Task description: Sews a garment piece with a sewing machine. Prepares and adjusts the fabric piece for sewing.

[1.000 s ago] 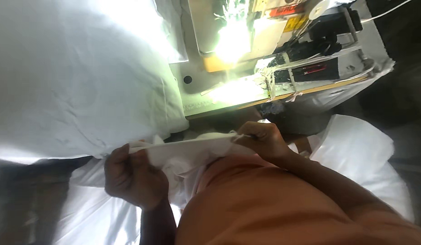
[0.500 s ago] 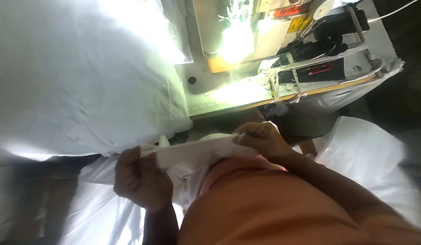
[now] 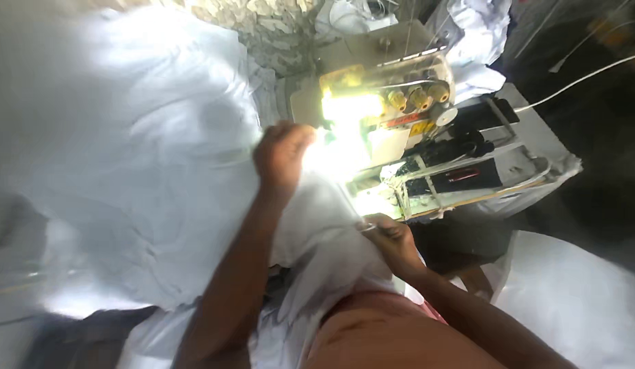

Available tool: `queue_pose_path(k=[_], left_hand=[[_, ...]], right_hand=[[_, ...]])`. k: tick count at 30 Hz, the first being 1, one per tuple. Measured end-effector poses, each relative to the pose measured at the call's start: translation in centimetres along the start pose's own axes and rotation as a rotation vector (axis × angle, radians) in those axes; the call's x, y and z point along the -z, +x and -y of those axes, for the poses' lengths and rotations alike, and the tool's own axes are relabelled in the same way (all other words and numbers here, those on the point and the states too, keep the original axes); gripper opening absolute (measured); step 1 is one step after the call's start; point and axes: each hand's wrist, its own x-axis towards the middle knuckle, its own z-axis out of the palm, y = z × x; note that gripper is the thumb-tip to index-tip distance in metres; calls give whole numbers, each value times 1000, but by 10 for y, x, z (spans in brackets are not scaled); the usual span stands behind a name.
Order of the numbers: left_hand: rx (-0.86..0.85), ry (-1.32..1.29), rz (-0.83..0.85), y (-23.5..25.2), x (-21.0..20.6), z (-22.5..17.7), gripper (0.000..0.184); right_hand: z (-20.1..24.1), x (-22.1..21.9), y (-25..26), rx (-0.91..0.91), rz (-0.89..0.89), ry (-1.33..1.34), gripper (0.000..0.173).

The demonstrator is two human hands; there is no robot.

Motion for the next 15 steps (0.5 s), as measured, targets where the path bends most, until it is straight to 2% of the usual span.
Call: queue_pose_path(k=[2, 5, 7, 11, 15], left_hand=[[66, 20, 108, 0, -43, 0, 19], [-10, 46, 79, -13, -81, 11, 14], [-38, 28, 69, -15, -83, 11, 12], [42, 9, 65, -19, -78, 11, 11], [-75, 292, 16, -32, -76, -12, 14]], right_hand=[[-15, 17, -3, -93, -84, -45, 8], [-25, 40, -9, -96, -96, -73, 10], [-26, 47, -11, -81, -74, -78, 10], [-24, 45, -11, -88, -37, -27, 9], [-21, 45, -9, -77, -39, -27, 8]])
